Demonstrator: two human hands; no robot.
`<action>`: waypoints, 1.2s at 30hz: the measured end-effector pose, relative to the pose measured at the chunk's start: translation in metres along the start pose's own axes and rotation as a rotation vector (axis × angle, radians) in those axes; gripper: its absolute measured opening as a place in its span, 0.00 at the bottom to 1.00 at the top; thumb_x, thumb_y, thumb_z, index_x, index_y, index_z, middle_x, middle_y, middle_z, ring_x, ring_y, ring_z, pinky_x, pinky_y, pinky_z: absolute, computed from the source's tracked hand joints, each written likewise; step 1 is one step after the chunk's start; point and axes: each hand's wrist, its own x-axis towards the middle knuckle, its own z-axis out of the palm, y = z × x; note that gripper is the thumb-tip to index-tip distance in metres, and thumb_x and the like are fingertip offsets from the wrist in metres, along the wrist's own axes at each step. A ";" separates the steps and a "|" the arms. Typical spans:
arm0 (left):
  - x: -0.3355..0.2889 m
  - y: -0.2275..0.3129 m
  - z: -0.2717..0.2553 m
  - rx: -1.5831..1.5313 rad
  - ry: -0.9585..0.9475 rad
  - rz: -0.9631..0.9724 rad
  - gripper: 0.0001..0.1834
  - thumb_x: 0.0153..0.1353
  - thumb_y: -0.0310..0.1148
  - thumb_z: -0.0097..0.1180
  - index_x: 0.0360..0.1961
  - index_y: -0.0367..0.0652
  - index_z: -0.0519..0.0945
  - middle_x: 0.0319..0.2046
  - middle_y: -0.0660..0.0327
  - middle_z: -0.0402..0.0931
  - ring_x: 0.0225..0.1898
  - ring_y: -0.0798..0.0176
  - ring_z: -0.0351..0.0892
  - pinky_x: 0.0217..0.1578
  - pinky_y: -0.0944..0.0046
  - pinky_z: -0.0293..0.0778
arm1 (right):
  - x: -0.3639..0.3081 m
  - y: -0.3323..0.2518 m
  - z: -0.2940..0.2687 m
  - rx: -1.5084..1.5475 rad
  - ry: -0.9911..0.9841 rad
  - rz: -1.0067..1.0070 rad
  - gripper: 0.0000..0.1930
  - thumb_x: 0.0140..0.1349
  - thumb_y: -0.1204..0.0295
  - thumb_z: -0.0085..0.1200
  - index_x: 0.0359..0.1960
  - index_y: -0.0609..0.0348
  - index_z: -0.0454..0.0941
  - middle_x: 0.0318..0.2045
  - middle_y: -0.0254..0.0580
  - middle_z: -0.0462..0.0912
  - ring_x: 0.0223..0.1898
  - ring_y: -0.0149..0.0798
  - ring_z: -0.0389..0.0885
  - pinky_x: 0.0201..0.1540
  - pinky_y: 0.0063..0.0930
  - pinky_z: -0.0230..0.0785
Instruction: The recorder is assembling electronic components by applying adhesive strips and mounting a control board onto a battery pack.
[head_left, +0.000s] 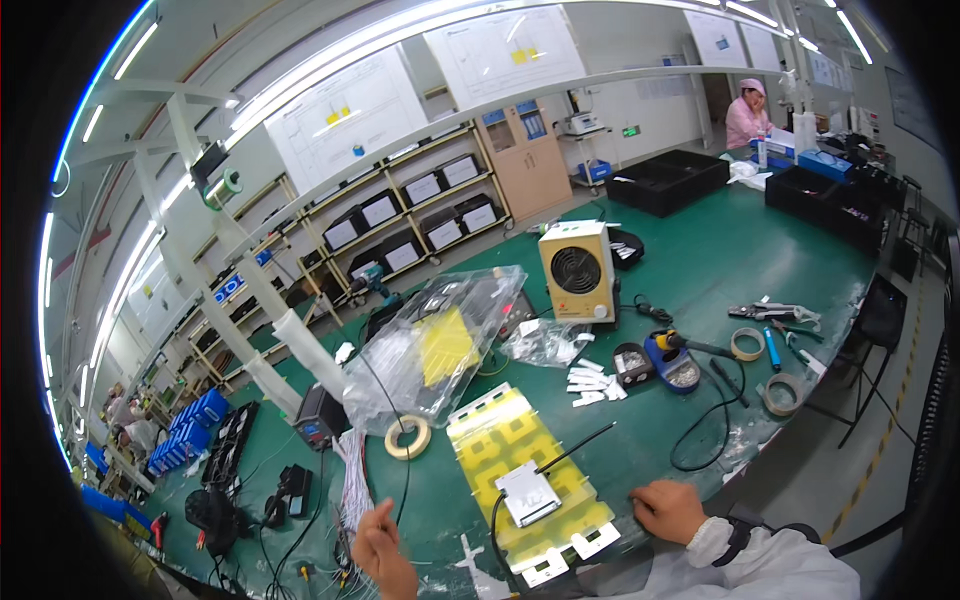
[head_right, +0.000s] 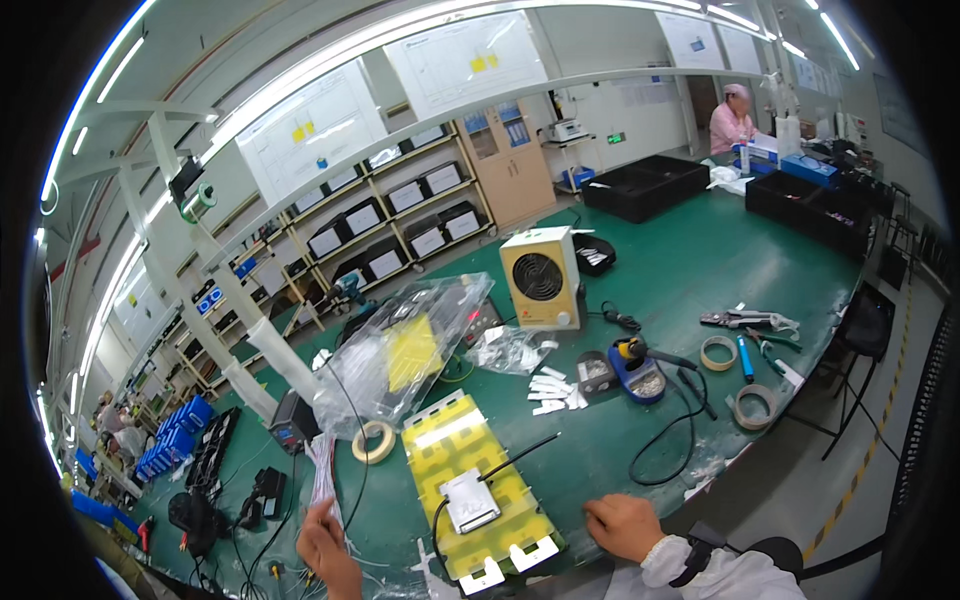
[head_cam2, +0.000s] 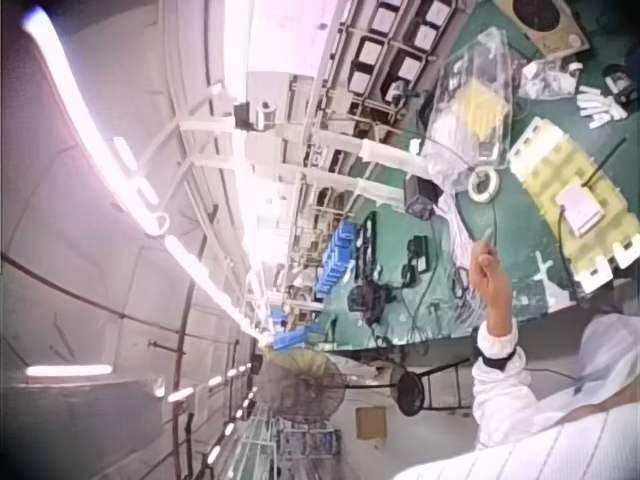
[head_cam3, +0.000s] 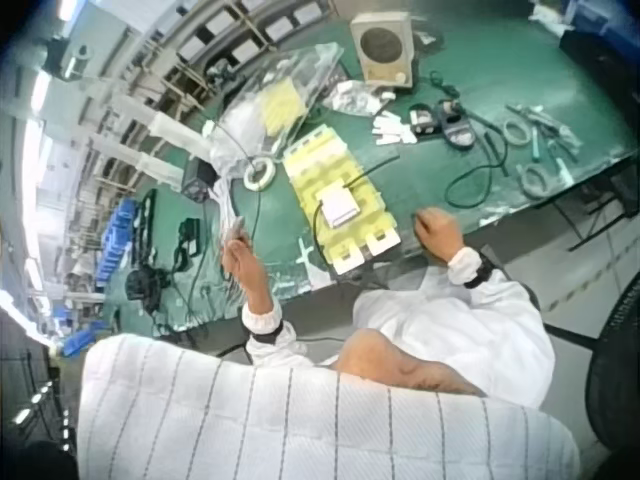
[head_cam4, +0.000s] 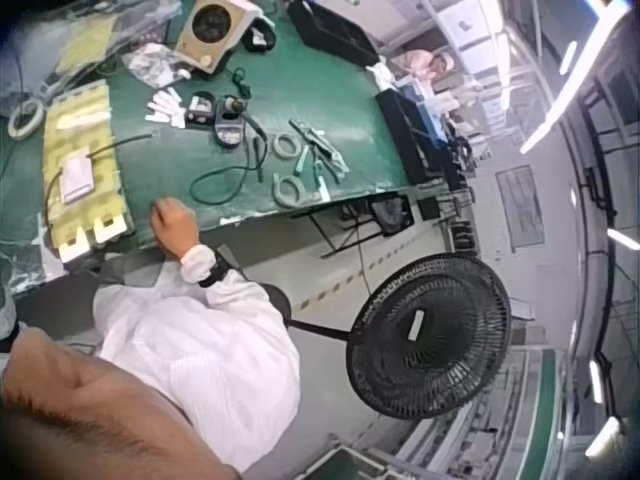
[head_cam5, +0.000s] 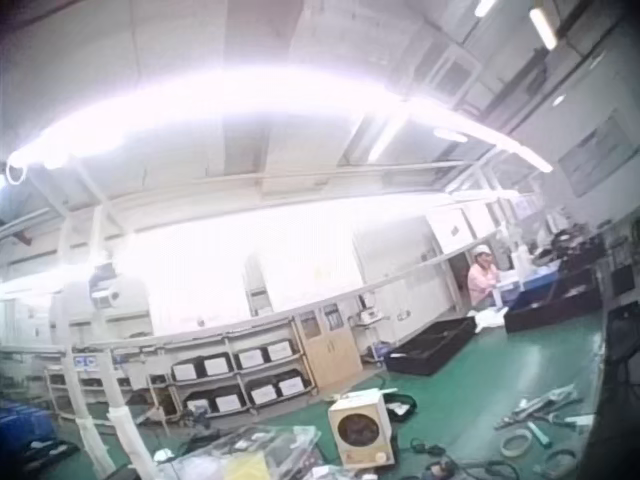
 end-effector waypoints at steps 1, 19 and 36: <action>-0.007 0.012 -0.004 0.092 -0.034 -0.011 0.08 0.70 0.31 0.59 0.39 0.37 0.84 0.20 0.70 0.64 0.22 0.74 0.61 0.24 0.69 0.53 | 0.001 0.000 -0.005 -0.011 0.007 0.001 0.06 0.58 0.74 0.60 0.36 0.57 0.85 0.24 0.40 0.80 0.26 0.43 0.81 0.30 0.37 0.74; -0.168 0.077 0.006 -0.041 -0.447 0.397 0.27 0.72 0.36 0.56 0.65 0.31 0.69 0.25 0.59 0.76 0.20 0.64 0.74 0.21 0.64 0.69 | 0.040 -0.169 -0.047 0.916 0.004 -0.755 0.13 0.58 0.76 0.63 0.46 0.61 0.85 0.44 0.46 0.85 0.34 0.47 0.83 0.31 0.36 0.73; -0.110 0.101 0.003 0.431 -0.748 0.527 0.07 0.59 0.32 0.70 0.34 0.44 0.84 0.21 0.61 0.77 0.20 0.55 0.75 0.21 0.57 0.69 | 0.025 -0.138 -0.048 0.659 -0.285 -0.750 0.09 0.59 0.66 0.62 0.29 0.55 0.75 0.24 0.39 0.71 0.24 0.46 0.73 0.26 0.40 0.64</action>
